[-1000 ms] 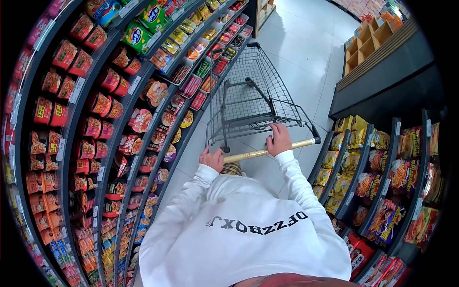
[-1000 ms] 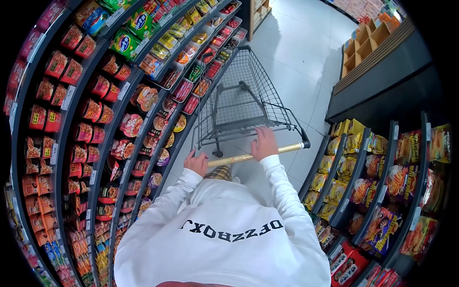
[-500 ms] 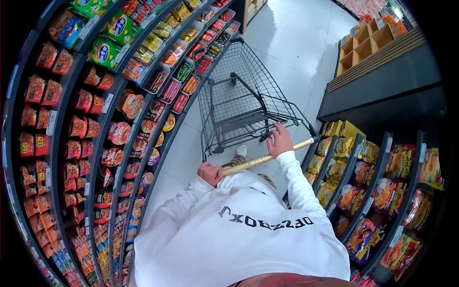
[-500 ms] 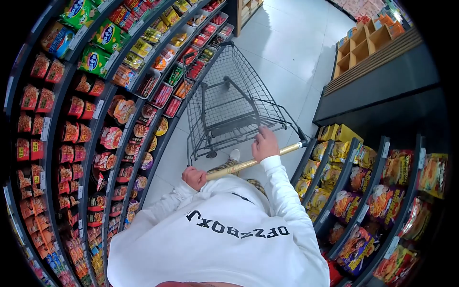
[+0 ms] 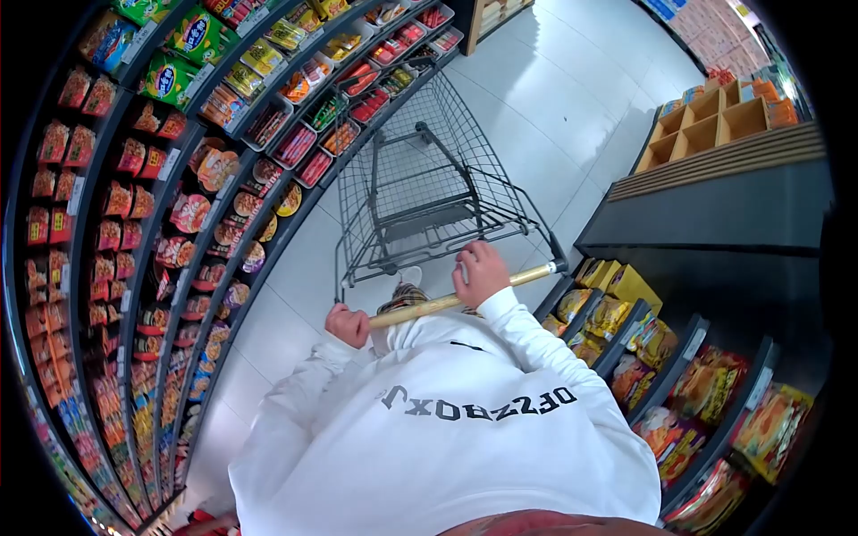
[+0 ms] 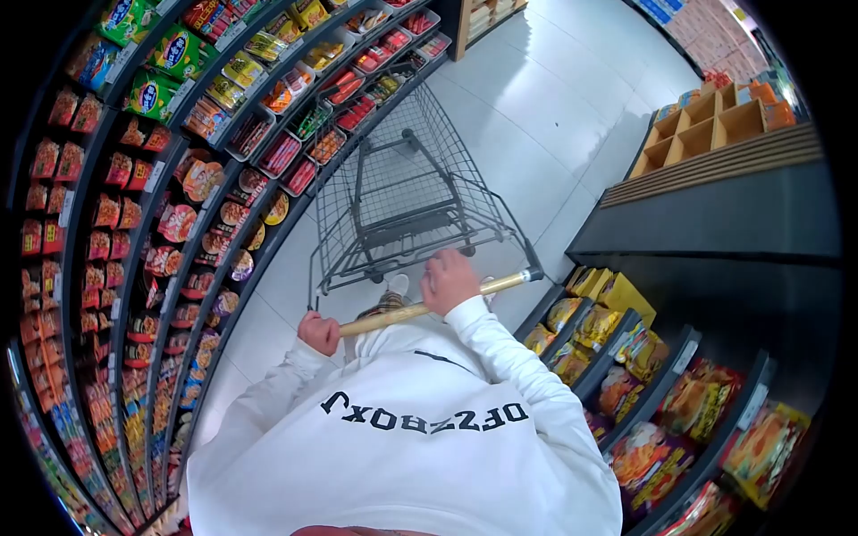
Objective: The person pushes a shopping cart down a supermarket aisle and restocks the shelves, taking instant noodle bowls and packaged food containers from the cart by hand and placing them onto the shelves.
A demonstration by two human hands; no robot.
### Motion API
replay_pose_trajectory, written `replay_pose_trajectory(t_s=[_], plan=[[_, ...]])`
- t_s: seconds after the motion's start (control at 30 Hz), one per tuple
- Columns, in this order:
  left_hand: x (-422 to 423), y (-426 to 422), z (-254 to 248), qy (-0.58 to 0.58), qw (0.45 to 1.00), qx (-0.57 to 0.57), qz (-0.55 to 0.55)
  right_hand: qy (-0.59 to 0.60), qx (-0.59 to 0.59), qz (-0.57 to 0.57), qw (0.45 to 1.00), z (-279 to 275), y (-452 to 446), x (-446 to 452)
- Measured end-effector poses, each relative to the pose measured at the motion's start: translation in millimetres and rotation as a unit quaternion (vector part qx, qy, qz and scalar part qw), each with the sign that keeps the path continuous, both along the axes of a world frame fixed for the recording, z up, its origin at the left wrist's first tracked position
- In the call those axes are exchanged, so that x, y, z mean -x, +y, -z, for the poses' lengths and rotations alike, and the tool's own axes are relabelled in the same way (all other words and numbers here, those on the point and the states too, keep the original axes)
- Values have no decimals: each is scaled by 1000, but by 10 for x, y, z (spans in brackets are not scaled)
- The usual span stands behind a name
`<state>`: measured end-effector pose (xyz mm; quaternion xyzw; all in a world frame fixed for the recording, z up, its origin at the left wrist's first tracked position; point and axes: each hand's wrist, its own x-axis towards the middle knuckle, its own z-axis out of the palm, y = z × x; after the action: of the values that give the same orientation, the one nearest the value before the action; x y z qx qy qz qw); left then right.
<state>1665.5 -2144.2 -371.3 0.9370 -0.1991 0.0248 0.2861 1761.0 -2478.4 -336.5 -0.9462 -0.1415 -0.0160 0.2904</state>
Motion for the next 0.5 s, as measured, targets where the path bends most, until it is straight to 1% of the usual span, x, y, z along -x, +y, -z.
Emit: replay_pose_trajectory(t_s=[0.03,0.07,0.13,0.17,0.2,0.27,0.37,0.5], plan=[[73,-98,-9,-6,1000,-14,-8,19,7,-40,999,4,-97,5],[145,-224,-13,-5,1000,-15,-18,21,6,-50,999,-24,-201,-13],[283,-443,-20,-6,999,-31,-44,203,85,-114,969,-117,-385,-46],[355,-571,-13,-7,998,-35,-54,142,75,-138,977,-77,-506,-31],[412,-624,3,-9,998,-36,-58,140,75,-141,977,-41,-583,-27],[548,-677,28,-5,993,-69,-99,83,33,-239,967,32,-666,-18],[666,-800,-71,2,989,-79,-124,81,23,-296,951,103,-625,12],[934,-1015,-1,7,982,-112,-151,77,8,-344,936,146,-774,-54]])
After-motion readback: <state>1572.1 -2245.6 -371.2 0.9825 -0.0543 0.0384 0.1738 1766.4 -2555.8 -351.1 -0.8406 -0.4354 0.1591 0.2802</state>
